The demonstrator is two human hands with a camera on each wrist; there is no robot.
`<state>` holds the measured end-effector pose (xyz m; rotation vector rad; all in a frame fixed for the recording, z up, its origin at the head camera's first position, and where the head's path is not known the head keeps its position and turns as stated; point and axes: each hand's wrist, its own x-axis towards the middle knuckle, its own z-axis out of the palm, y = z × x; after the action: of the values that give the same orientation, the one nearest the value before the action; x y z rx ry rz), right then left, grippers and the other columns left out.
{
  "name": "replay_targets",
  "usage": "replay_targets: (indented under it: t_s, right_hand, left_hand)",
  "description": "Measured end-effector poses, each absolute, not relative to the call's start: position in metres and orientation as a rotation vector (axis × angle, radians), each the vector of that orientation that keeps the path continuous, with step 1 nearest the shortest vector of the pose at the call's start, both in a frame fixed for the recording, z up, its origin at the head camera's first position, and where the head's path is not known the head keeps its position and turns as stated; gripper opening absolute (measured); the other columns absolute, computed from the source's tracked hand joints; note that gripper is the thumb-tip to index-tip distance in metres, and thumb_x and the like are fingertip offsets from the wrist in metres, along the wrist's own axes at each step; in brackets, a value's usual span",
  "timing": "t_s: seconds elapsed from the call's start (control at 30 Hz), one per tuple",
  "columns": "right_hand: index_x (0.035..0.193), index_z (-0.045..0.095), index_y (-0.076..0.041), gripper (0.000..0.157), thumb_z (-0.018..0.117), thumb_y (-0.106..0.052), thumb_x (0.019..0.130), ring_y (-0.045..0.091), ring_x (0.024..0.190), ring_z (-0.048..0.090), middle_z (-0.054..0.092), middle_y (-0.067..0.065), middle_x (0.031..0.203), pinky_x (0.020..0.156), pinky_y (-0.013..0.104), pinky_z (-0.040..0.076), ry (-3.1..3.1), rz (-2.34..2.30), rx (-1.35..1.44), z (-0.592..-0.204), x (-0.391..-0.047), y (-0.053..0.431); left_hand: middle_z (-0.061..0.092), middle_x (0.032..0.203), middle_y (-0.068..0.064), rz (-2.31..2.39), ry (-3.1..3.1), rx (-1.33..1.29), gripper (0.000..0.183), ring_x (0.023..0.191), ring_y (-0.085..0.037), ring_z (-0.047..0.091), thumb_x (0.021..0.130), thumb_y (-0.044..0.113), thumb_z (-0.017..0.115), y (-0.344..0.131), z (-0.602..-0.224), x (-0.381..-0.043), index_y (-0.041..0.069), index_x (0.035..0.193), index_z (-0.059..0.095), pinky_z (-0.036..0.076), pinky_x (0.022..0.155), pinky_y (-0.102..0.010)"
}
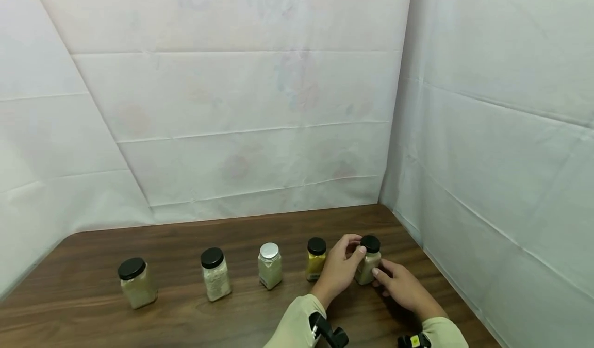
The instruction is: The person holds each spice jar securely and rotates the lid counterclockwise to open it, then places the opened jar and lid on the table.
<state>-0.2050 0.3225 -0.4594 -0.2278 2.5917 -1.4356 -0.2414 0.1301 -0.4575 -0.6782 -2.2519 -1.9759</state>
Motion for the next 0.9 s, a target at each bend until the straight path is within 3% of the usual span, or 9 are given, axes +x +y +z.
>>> replay_targets:
  t_s: [0.67,0.9]
  right_hand:
    - [0.137,0.051,0.007,0.048,0.053,-0.029,0.105,0.028,0.098,0.065,0.064,0.017,0.117,0.07,0.039,0.056,2.626,-1.406,-0.249,-0.4593,-0.2051,0.3232]
    - [0.137,0.05,0.007,0.049,0.053,-0.031,0.105,0.028,0.099,0.065,0.064,0.017,0.118,0.072,0.039,0.056,2.63,-1.392,-0.24,-0.4565,-0.2058,0.3233]
  left_hand:
    - [0.052,0.116,0.01,-1.872,-2.38,-0.711,0.045,0.098,-0.004,0.052,0.1,0.042,0.059,0.1296,-0.4563,-0.2426,0.038,0.145,0.053,0.046,0.086,-0.029]
    - [0.054,0.12,0.008,-1.861,-2.364,-0.718,0.044,0.103,-0.007,0.052,0.1,0.042,0.06,0.13,-0.4562,-0.2431,0.035,0.143,0.055,0.046,0.088,-0.033]
